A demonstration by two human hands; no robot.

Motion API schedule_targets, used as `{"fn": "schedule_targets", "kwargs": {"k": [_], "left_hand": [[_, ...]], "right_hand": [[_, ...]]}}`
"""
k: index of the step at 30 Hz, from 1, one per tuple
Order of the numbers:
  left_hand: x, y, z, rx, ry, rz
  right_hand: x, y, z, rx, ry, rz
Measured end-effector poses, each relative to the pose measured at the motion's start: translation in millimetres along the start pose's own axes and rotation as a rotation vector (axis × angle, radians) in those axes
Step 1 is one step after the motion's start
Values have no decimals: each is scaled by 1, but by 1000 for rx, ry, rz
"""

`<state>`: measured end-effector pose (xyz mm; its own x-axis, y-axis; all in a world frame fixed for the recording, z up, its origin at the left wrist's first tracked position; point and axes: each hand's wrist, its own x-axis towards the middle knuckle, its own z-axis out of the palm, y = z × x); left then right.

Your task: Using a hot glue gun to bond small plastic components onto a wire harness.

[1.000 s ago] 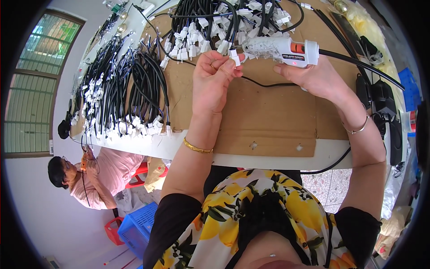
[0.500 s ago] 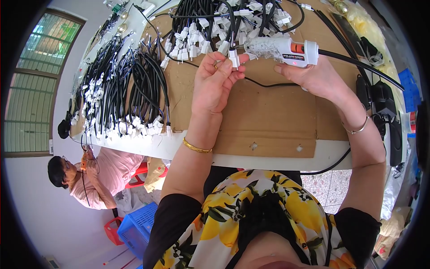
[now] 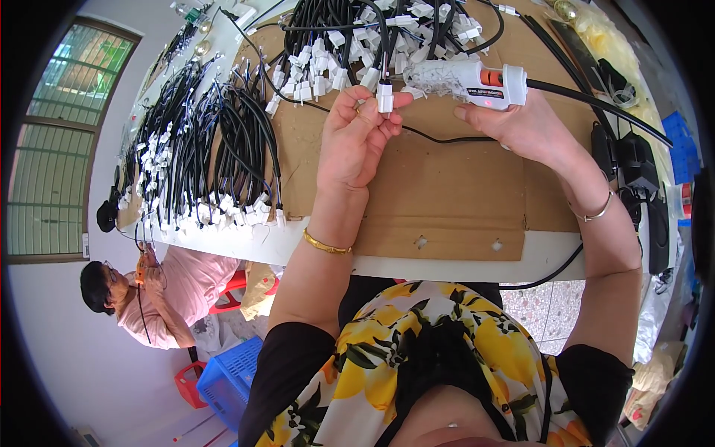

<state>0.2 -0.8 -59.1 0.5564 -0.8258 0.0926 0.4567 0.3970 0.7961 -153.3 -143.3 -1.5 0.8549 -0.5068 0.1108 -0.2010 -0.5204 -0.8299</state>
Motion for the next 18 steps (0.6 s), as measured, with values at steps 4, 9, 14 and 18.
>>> {"fn": "schedule_targets", "kwargs": {"k": [4,9,14,18], "left_hand": [[1,-1,-1,-19,-4,-11],[0,0,-3,-71,10,-25],[0,-1,-6,-122,-3,-47],[0,1,-5,-116,12,-55]], "right_hand": [[-2,0,0,-15,13,-34],[-3,-4,-1,14,-48,46],[-3,-4,-2,77,-52,62],[-2,-1,0,73,-34,-9]]}}
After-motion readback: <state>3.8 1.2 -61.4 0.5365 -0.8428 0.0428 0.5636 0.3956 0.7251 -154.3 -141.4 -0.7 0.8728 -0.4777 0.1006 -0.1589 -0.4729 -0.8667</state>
